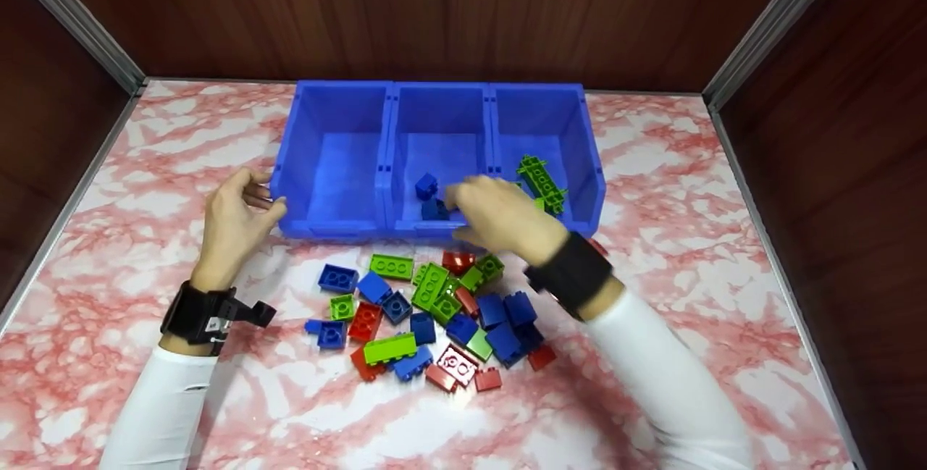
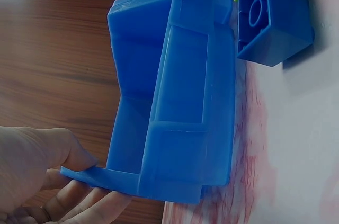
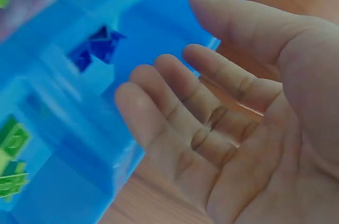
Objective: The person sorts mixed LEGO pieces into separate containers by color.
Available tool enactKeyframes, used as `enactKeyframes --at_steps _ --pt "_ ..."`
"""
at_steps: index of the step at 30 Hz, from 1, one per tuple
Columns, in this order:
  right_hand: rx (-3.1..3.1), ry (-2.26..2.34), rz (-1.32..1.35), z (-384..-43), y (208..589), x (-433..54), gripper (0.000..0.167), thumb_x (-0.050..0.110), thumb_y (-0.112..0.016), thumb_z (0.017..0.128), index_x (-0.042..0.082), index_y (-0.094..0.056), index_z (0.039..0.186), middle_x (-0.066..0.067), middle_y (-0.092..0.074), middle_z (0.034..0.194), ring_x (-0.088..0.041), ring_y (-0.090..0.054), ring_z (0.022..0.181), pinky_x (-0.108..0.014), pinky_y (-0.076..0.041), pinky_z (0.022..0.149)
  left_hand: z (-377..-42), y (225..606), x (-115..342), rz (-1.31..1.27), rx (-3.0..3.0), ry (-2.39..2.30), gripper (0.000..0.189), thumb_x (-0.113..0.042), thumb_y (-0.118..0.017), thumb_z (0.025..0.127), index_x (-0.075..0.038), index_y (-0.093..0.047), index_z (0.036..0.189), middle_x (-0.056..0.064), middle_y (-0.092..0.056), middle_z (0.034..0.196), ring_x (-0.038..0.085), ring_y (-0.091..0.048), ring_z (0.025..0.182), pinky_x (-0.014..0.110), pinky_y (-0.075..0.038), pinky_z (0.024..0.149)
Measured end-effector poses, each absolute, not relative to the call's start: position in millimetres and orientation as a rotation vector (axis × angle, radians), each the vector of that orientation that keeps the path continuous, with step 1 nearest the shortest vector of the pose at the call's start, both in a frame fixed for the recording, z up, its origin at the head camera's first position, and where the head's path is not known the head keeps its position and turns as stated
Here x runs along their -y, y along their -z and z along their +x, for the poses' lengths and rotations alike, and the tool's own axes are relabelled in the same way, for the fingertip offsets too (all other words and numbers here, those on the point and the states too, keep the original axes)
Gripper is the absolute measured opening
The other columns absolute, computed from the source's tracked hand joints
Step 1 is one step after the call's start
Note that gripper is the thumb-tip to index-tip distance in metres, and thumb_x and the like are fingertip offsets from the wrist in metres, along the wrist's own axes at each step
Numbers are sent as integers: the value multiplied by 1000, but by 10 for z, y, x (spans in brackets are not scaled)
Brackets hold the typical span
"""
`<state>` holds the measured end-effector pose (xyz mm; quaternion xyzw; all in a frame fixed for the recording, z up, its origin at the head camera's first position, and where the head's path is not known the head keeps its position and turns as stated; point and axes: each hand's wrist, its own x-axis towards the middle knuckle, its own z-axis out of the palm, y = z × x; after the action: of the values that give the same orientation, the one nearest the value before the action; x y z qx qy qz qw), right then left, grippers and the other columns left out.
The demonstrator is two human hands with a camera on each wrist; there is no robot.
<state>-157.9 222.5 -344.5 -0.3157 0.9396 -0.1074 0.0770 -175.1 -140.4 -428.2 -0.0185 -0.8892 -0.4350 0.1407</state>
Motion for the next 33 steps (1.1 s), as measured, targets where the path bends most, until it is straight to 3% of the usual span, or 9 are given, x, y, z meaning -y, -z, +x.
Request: enactKeyframes --at_steps 9,13,17,24,33 --pt "-2777 513 -946 -1212 3772 -2711 27 16 -83 90 5 -77 114 -10 -78 104 -17 -72 85 -32 -64 72 -1760 4284 1401 -52 2574 1262 30 -2 -71 89 5 -65 117 21 -69 109 35 -70 96 45 -60 90" --pt "-2761 507 -903 -1089 3918 -2823 24 19 -81 91 10 -79 113 -4 -77 100 -11 -65 81 -25 -55 68 -1761 4288 1402 -54 2578 1259 29 -2 -71 89 5 -65 117 21 -69 110 35 -70 97 45 -60 91" --pt "-2752 499 -870 -985 4026 -2902 20 13 -79 89 11 -80 109 -2 -72 94 -12 -59 77 -21 -47 65 -1758 4284 1402 -49 2580 1267 30 -1 -71 89 5 -64 117 21 -69 110 35 -70 97 45 -60 91" --pt "-2731 470 -799 -876 4111 -2943 26 15 -79 87 8 -76 112 -4 -75 102 -15 -68 84 -30 -58 72 -1752 4285 1406 -47 2562 1254 30 -2 -72 87 5 -66 115 21 -70 107 36 -71 96 46 -58 92" --pt "-2705 463 -727 -833 4180 -2898 27 11 -78 83 5 -77 109 -3 -72 105 -13 -62 91 -35 -58 80 -1753 4277 1404 -53 2563 1248 30 -1 -72 87 5 -66 115 21 -71 108 35 -72 95 45 -60 89"
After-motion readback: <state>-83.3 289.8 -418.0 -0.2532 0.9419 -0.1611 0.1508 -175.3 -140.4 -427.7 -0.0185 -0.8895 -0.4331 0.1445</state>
